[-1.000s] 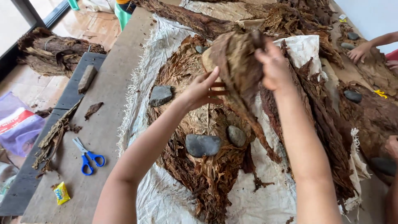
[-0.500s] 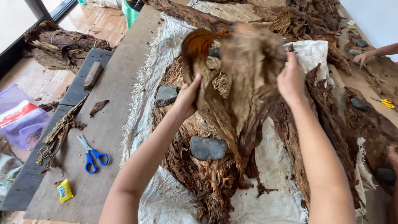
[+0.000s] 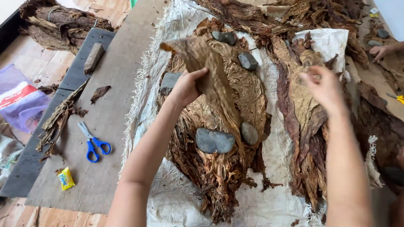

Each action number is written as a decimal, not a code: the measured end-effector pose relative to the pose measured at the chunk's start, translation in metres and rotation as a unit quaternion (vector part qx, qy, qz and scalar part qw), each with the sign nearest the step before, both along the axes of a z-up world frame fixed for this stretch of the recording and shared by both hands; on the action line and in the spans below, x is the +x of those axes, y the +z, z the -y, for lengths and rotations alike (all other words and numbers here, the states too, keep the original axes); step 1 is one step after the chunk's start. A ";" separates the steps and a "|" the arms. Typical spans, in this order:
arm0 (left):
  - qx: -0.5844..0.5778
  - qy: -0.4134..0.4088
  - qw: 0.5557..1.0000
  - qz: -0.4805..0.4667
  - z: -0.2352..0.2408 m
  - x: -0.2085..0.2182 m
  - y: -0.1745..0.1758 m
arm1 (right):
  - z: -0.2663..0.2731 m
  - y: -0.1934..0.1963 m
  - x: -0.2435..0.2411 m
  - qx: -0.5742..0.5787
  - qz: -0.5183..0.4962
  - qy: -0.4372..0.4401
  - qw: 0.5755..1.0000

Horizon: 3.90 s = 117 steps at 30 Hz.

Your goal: The person sorts and arranges dried brown leaves on a white sack spread over a table. They lift, separate, and place leaves into piles, occasionally using small stones to hold sections in place. The person also folds and stacks some leaves while working alongside another person at the same table.

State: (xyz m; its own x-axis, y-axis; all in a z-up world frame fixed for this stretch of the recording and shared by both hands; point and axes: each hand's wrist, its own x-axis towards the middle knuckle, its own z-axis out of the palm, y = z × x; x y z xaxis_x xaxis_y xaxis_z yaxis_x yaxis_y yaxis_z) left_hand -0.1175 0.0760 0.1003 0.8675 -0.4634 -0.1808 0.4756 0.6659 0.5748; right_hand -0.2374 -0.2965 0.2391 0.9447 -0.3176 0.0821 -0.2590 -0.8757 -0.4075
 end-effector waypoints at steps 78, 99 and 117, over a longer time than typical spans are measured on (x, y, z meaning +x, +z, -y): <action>0.196 0.179 0.928 0.263 0.035 -0.008 -0.036 | -0.054 -0.145 0.066 0.205 0.332 0.166 0.906; 0.032 0.384 0.884 0.264 -0.007 -0.027 0.042 | -0.100 -0.108 0.035 0.321 0.279 0.183 0.886; 0.524 0.040 0.715 0.462 0.038 -0.017 0.013 | -0.079 -0.233 0.116 0.624 0.170 0.064 0.760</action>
